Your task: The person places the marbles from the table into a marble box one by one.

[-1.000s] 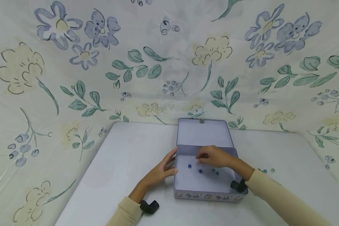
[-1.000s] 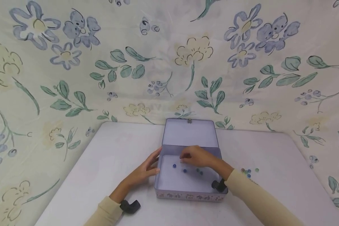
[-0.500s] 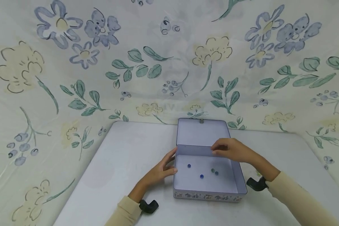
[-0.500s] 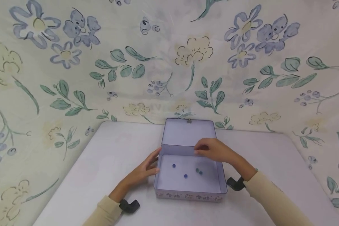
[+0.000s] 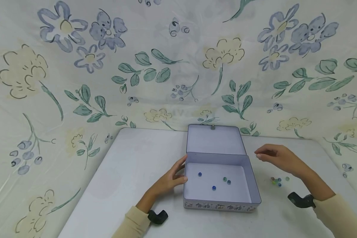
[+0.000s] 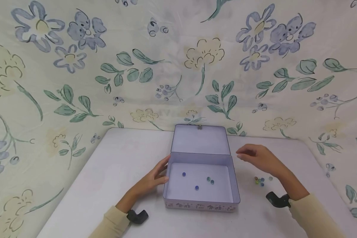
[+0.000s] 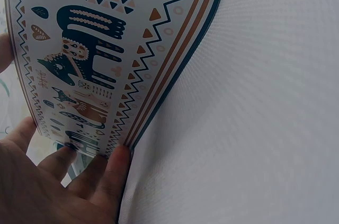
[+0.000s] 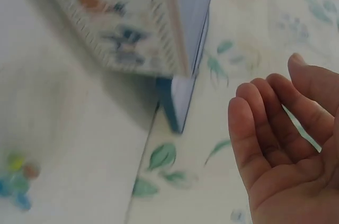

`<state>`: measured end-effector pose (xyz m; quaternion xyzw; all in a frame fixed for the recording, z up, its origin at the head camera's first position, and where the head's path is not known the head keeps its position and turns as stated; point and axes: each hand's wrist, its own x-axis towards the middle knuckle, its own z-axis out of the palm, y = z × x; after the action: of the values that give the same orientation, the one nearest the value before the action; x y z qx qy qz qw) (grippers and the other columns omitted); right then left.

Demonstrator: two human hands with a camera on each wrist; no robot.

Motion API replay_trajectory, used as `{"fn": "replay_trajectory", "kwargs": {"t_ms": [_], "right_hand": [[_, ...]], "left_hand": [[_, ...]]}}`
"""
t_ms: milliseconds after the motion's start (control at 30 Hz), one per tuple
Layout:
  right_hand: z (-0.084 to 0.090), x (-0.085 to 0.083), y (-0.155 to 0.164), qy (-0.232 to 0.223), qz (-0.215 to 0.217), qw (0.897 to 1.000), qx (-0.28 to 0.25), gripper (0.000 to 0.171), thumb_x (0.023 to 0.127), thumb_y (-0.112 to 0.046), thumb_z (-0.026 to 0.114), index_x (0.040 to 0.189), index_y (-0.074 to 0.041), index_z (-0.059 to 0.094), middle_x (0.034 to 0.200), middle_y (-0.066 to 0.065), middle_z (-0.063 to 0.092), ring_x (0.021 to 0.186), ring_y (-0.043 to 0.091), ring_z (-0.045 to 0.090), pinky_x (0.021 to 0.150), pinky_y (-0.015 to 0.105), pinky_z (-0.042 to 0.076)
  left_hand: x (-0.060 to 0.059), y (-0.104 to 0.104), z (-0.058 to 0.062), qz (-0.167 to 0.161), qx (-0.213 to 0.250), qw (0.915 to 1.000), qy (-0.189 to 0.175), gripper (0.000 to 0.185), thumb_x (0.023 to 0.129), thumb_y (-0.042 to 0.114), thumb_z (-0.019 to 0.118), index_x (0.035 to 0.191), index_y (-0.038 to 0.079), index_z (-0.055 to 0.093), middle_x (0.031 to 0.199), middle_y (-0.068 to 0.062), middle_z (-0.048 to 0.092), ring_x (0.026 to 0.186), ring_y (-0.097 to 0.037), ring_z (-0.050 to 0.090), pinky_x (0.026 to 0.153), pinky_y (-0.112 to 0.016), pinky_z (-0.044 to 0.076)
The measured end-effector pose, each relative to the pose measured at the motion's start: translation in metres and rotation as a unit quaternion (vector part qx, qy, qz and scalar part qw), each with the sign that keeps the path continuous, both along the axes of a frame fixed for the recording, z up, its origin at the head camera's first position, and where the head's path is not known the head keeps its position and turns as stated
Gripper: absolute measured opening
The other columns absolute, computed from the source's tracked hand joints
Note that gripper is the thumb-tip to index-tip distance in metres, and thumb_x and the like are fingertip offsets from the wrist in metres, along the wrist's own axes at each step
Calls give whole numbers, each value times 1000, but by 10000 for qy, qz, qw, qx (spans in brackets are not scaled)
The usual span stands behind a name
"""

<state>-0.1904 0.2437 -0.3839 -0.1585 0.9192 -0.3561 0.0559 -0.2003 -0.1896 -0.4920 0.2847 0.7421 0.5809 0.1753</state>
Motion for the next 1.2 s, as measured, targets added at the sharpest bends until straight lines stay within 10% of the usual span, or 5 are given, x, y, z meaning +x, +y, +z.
{"fn": "replay_trajectory", "kwargs": {"t_ms": [367, 600, 933, 1067, 1200], "right_hand": [[-9, 22, 63, -177, -975, 9950, -137, 35, 100, -32, 62, 121, -5, 66, 108, -10, 71, 95, 1, 67, 79, 14, 55], [-29, 31, 80, -334, -1221, 9919, 105, 41, 101, -32, 60, 126, 1, 63, 118, 19, 70, 91, -3, 65, 77, 14, 54], [-66, 43, 100, -431, -1793, 9817, 468, 46, 102, -35, 57, 125, 5, 62, 120, 25, 68, 82, -22, 49, 69, 13, 52], [-73, 45, 103, -576, -2032, 9766, 409, 49, 103, -37, 56, 126, 6, 60, 123, 27, 66, 86, -11, 59, 69, 15, 53], [-79, 46, 102, -680, -2146, 9734, 422, 52, 102, -40, 55, 127, 5, 61, 127, 29, 63, 107, 31, 66, 76, 26, 57]], "left_hand": [[-2, 1, -2, 8, 22, 10000, 67, 81, 99, 27, 61, 162, 26, 10, 170, -4, 4, 153, -42, 18, 117, -58, 35], [-2, 1, -2, -76, -12, 10000, 58, 83, 99, 27, 61, 162, 20, 8, 170, -6, 3, 153, -43, 17, 117, -58, 34], [-2, 3, 0, -55, -44, 10000, 59, 83, 99, 26, 61, 162, 19, 8, 170, -5, 3, 153, -43, 17, 117, -58, 35], [-1, 3, 1, -48, -33, 10000, 45, 82, 99, 24, 61, 162, 20, 8, 170, -6, 3, 153, -43, 17, 117, -58, 35], [0, 2, 0, -25, -12, 10000, 36, 82, 99, 25, 61, 162, 22, 9, 170, -6, 3, 153, -42, 17, 117, -58, 35]]}}
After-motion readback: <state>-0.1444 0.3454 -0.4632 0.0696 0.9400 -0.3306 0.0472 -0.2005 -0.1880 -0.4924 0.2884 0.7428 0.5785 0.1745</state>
